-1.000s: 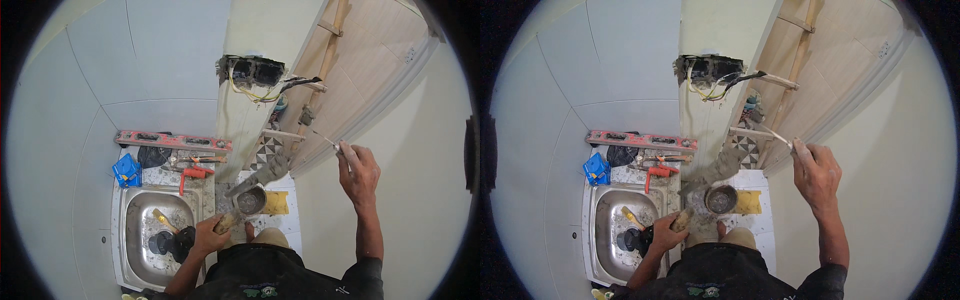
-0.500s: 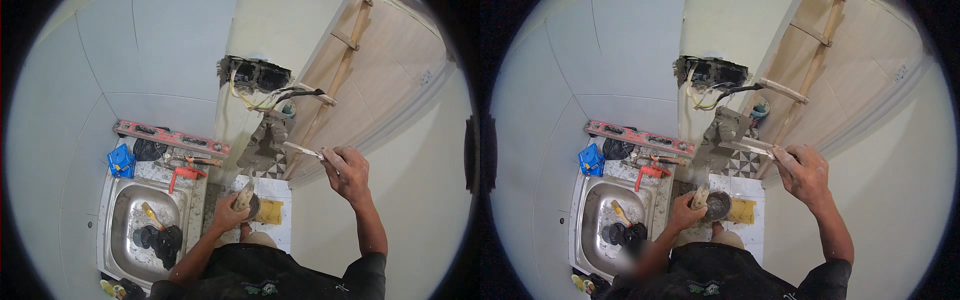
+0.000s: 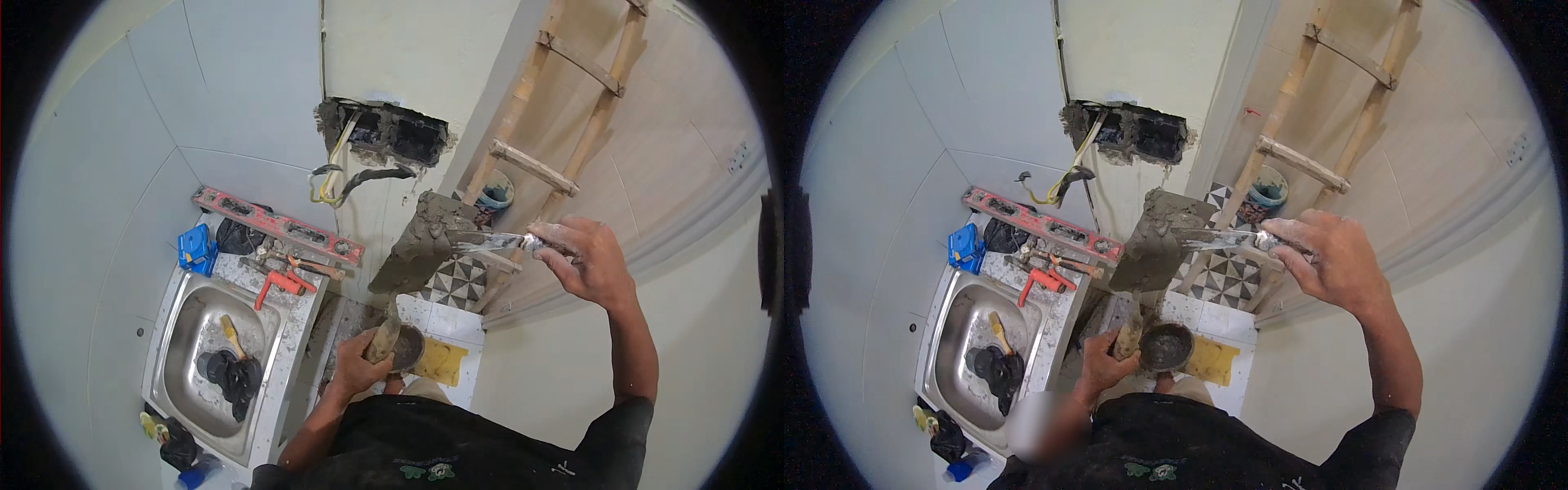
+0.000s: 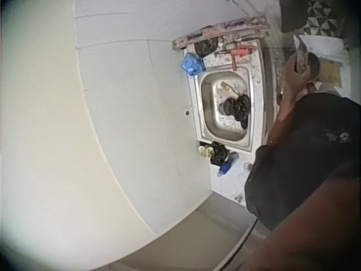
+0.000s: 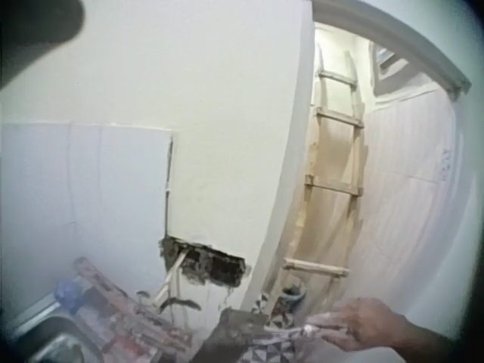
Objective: The recorder mixes mortar in a bucket and uses a trowel and spatula to plaster the wall area around installed electrical boxes.
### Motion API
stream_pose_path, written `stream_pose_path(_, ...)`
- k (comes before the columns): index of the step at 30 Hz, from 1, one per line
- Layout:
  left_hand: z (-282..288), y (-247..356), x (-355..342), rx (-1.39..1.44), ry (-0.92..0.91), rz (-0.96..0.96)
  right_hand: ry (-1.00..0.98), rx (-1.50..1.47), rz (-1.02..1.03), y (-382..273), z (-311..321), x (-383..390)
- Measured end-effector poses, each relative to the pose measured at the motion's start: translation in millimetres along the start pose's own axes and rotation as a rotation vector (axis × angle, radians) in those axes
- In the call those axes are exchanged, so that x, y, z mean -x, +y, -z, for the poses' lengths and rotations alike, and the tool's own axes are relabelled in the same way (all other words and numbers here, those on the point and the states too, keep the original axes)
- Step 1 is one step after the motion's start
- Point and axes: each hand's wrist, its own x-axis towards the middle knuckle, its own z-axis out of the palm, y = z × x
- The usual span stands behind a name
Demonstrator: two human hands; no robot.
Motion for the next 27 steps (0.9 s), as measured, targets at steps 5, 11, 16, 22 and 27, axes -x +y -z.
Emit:
stream_pose_path(5, -11, -3, 4, -0.143, 0.123, -0.036, -0.105, 0.166, -0.016, -1, 10, -10)
stream_pose_path(11, -3, -19, 9, -0.213, 0.152, 0.012, -0.022, 0.453, 0.084, -26, 0, -20)
stream_pose_path(16, 23, -21, 9, -0.127, 0.136, 0.01, 0.085, 0.61, 0.062, -50, -6, -31)
stream_pose_path(22, 48, -55, 20, 0.007, 0.006, 0.002, 0.038, 0.661, 0.061, -74, 16, -83)
stream_pose_path(27, 60, -79, 23, -0.008, -0.076, -0.041, -0.101, 0.803, 0.185, -80, 40, -152)
